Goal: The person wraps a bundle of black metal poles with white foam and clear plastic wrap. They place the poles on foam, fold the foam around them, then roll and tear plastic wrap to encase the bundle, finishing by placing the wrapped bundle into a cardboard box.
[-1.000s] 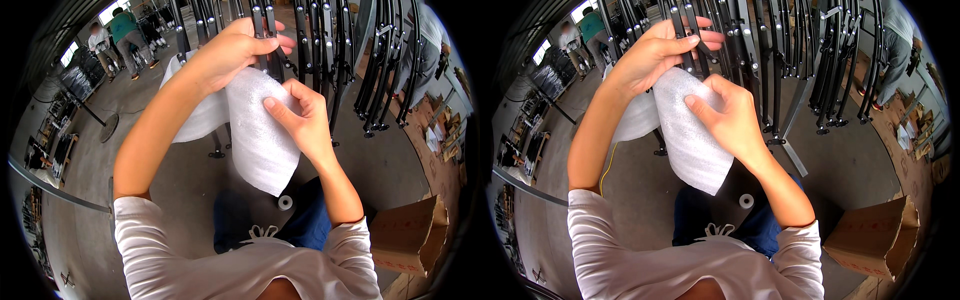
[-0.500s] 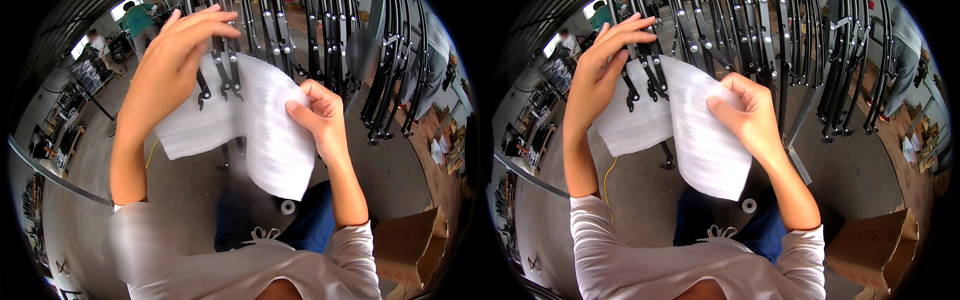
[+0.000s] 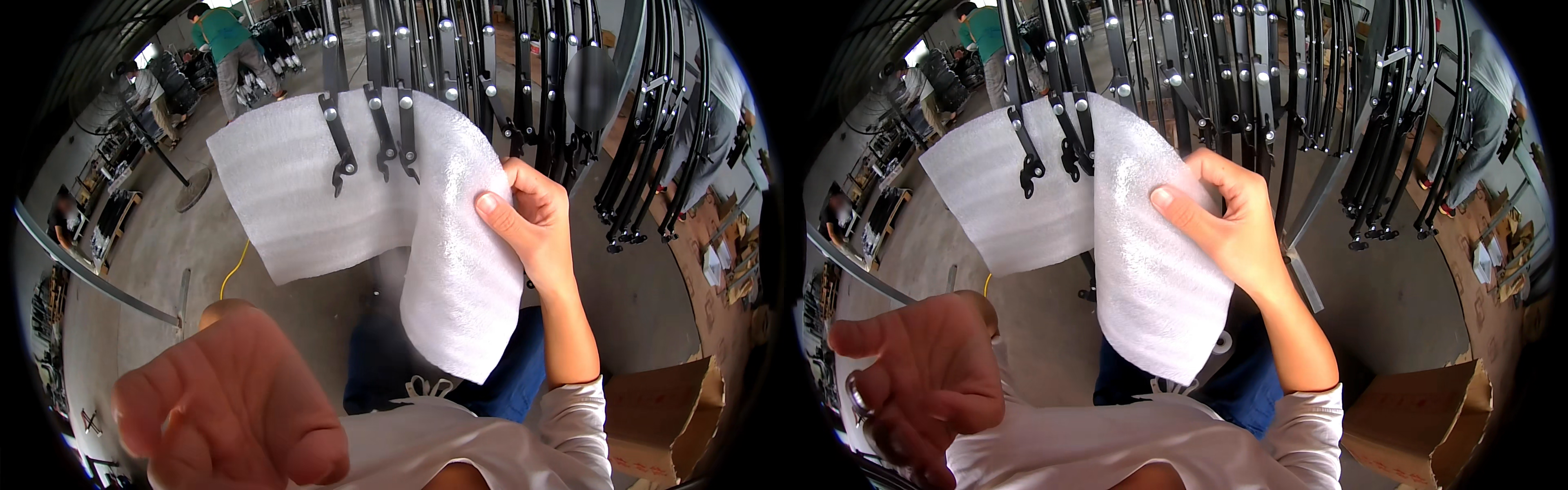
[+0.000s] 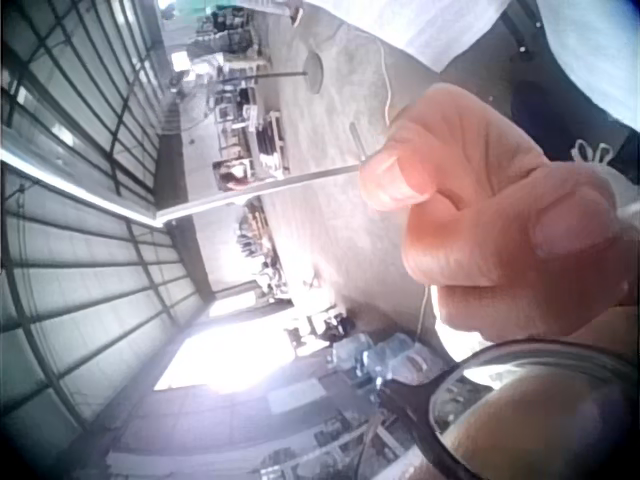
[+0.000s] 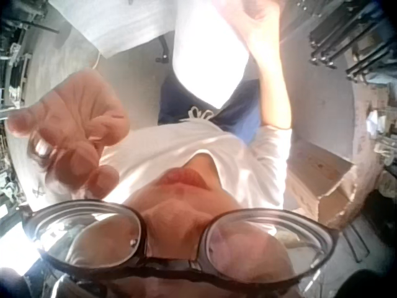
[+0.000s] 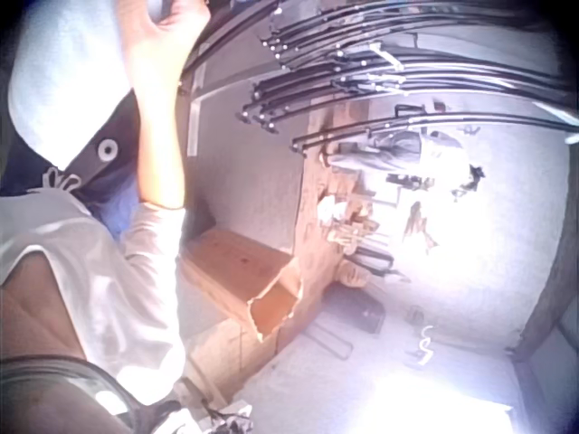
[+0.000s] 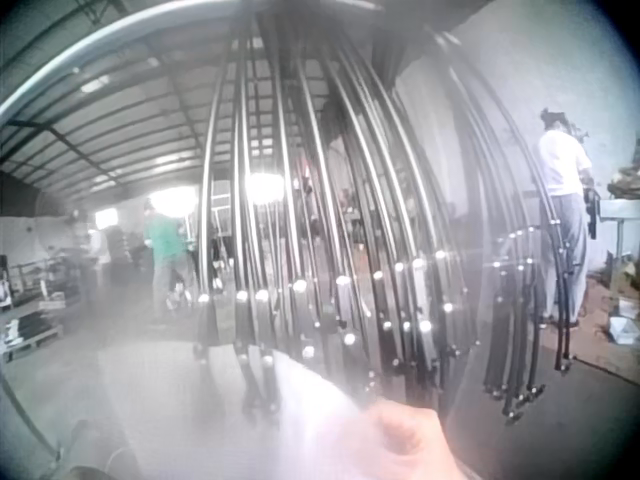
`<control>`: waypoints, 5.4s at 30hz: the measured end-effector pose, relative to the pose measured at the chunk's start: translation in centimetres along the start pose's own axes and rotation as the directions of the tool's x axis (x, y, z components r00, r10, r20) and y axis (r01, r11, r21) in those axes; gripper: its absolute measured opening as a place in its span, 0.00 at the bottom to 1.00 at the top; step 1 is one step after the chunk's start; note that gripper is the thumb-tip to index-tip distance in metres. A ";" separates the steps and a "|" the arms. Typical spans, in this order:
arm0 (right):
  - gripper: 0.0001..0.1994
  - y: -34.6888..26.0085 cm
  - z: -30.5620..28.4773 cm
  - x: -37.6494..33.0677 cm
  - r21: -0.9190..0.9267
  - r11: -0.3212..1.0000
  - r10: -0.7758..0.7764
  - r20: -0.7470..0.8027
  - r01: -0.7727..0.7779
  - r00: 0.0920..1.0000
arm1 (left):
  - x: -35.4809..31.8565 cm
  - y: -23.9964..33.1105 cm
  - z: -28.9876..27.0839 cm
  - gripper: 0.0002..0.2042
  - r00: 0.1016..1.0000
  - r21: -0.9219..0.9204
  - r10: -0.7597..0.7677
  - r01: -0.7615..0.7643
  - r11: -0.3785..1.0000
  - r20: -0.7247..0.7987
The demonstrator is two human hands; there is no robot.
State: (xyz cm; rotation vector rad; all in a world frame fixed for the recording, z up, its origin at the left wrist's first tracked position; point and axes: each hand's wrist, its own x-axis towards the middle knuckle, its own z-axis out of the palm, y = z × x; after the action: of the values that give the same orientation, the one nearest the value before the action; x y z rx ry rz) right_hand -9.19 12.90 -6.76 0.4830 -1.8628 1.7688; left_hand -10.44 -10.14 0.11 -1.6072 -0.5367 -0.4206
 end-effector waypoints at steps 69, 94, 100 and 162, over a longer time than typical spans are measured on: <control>0.08 0.1 -1.0 2.8 -0.520 0.846 0.174 0.059 -0.118 0.983 | -2.4 -9.8 8.9 0.12 0.235 -0.013 -0.085 0.389 0.921 0.968; 0.08 0.8 -2.0 6.3 -0.296 0.944 -0.041 0.325 0.143 0.945 | -3.5 -10.0 7.5 0.20 0.257 -0.011 -0.064 0.278 0.960 0.964; 0.08 1.3 -2.5 7.2 -0.112 0.994 0.028 0.249 0.000 0.968 | -2.4 -9.8 7.1 0.17 0.222 0.001 -0.068 0.289 0.957 0.973; 0.08 -2.2 -6.4 3.8 -0.644 0.765 -0.062 -0.105 -0.020 0.993 | -4.7 -8.3 12.7 0.16 -0.005 0.103 -0.648 0.988 0.112 0.762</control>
State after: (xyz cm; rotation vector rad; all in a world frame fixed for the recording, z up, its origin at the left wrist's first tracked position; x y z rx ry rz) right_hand -10.15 19.42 -2.72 0.1200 -2.2003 0.9933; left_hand -19.54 2.54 2.90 -1.6461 -2.3342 -1.0137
